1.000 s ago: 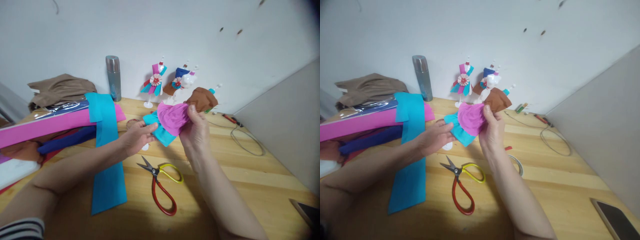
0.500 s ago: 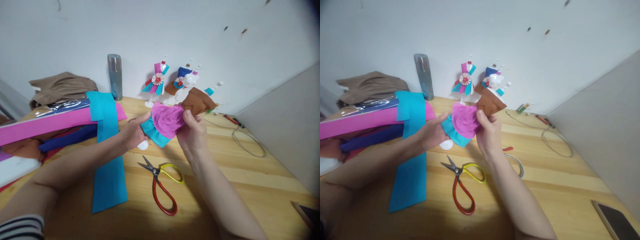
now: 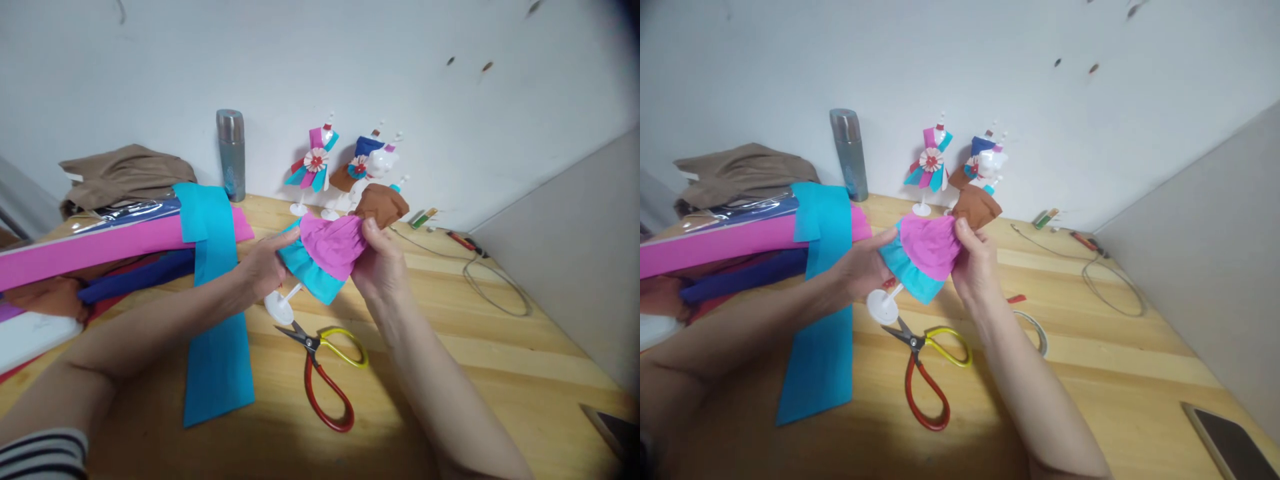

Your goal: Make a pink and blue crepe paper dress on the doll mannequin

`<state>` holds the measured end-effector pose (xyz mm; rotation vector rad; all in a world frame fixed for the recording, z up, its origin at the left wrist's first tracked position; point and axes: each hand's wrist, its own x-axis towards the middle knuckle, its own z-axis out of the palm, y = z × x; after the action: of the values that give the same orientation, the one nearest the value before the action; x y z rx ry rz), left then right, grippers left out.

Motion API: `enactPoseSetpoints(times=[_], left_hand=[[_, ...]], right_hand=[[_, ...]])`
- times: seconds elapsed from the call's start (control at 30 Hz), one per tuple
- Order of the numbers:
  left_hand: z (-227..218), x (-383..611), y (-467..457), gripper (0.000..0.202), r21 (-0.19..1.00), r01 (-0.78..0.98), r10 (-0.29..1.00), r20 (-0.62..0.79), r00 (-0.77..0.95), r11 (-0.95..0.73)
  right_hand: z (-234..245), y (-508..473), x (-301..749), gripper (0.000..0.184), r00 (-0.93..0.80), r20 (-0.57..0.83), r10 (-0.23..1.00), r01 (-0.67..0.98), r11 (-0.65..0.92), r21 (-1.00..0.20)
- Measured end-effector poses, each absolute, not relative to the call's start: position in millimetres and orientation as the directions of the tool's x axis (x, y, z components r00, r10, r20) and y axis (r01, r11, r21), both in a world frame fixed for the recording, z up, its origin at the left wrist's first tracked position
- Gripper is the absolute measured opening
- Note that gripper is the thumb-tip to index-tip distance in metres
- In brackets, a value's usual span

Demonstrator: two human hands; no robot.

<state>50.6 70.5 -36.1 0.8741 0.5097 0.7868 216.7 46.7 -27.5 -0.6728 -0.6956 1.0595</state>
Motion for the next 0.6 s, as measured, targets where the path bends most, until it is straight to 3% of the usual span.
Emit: enactPoseSetpoints(times=[0.1,0.23,0.6], left_hand=[[-29.3,46.6,77.7,0.03,0.803,-0.367,0.78,-0.181,0.599,0.469],[-24.2,38.6,84.0,0.024,0.863,-0.245,0.689,-0.152,0.709,0.442],[-21.4,42.3,81.8,0.022,0.808,-0.288,0.687,-0.187,0.702,0.514]], right_hand=[[-26.4,43.2,214.7,0.023,0.253,0.182,0.95,-0.538,0.294,-0.79],[-25.1,40.6,213.7,0.024,0.184,0.198,0.963,-0.543,0.267,-0.796],[-25.0,44.3,223.9,0.036,0.147,0.232,0.962,-0.57,0.274,-0.774]])
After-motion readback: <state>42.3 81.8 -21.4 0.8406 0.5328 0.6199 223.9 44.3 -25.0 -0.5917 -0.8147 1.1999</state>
